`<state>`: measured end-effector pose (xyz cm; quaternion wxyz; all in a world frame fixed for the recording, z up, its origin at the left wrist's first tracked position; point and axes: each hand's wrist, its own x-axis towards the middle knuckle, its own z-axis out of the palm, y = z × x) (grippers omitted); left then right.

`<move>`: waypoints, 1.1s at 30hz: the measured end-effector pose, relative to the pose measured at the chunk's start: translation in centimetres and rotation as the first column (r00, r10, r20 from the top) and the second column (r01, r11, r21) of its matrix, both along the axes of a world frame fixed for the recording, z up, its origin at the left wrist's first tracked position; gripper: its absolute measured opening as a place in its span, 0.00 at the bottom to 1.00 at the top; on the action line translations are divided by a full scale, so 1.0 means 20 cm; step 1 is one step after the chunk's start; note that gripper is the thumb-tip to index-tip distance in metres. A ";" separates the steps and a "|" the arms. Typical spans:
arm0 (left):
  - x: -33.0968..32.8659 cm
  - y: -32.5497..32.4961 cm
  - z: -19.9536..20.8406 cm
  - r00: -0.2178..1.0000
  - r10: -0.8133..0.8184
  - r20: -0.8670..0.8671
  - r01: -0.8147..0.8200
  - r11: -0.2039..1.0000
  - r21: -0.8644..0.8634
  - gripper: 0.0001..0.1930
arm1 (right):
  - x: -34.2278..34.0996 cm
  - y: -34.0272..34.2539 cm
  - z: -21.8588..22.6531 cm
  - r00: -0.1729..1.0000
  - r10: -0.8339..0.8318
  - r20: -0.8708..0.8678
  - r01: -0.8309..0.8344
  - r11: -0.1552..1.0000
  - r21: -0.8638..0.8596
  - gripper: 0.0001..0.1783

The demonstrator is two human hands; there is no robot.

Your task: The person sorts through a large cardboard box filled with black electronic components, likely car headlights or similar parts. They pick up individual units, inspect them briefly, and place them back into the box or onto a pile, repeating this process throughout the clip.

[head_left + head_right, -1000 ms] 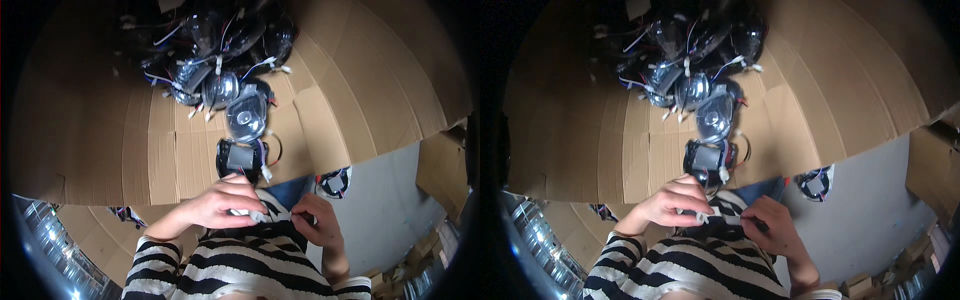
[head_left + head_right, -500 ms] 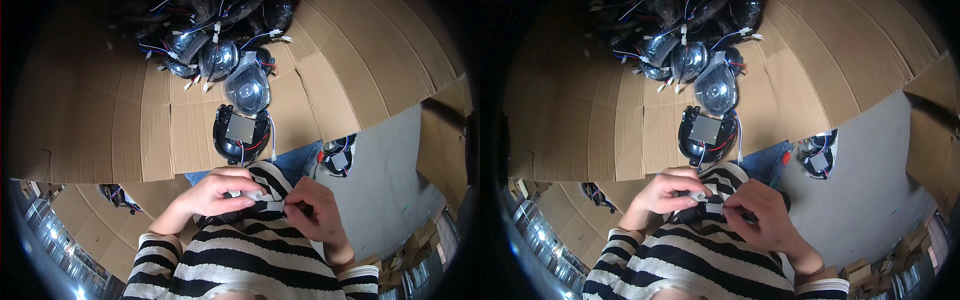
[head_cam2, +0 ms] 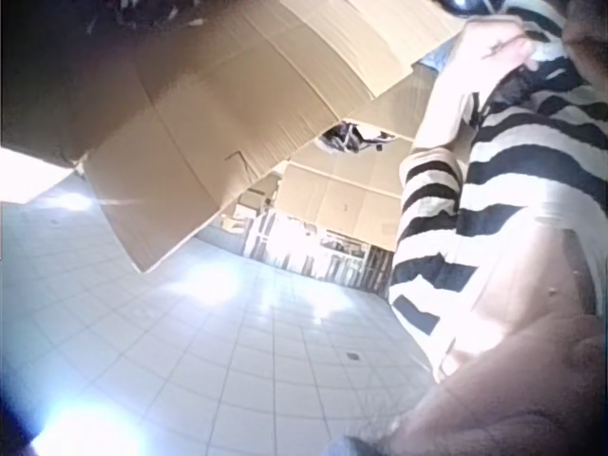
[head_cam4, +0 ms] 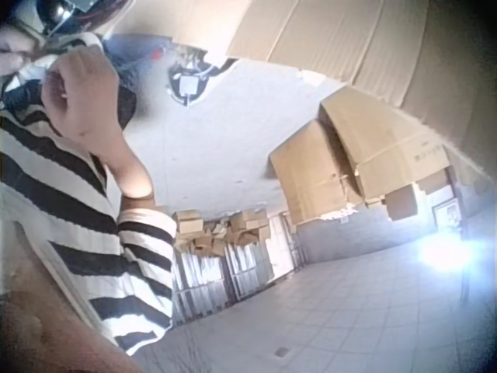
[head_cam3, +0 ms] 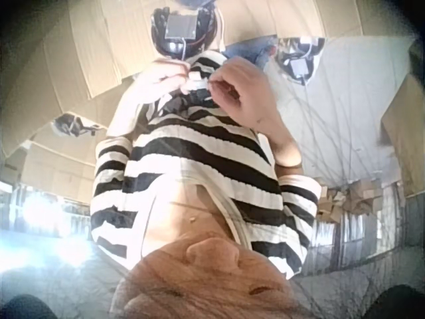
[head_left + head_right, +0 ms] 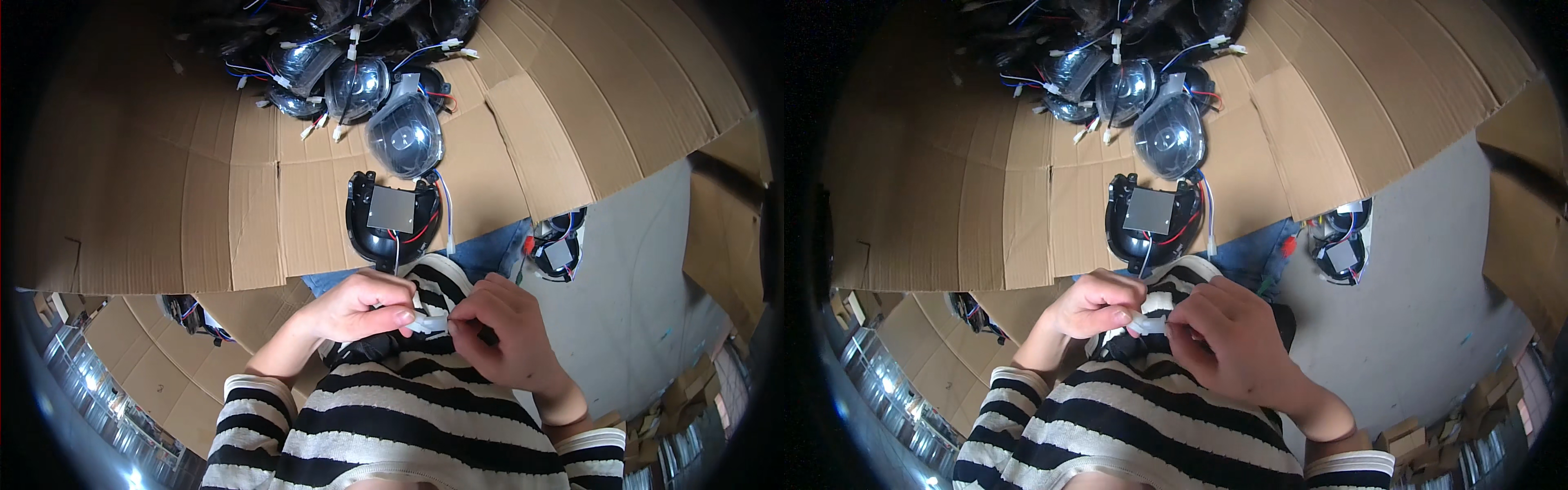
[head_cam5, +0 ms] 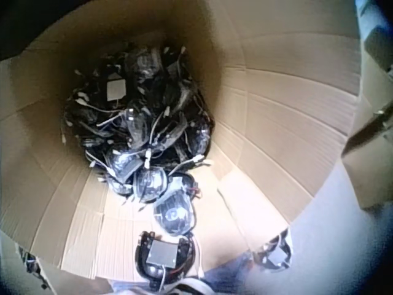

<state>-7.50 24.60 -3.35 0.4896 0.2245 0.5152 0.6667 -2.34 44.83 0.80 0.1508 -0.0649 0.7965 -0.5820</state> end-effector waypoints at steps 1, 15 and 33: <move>0.00 0.00 0.01 1.000 0.021 -0.010 -0.022 0.999 -0.050 0.10 | 0.01 -0.01 0.00 0.999 -0.021 -0.034 0.023 0.998 0.066 0.08; 0.08 0.00 -0.03 1.000 -0.023 0.017 0.026 0.975 -0.218 0.11 | 0.13 -0.05 -0.10 0.998 -0.068 -0.008 0.068 0.996 0.063 0.08; -0.07 0.14 -0.50 0.417 -0.560 -0.716 -0.189 0.717 -0.671 0.06 | 0.12 0.07 -0.10 0.982 -0.181 0.059 0.172 0.976 0.130 0.06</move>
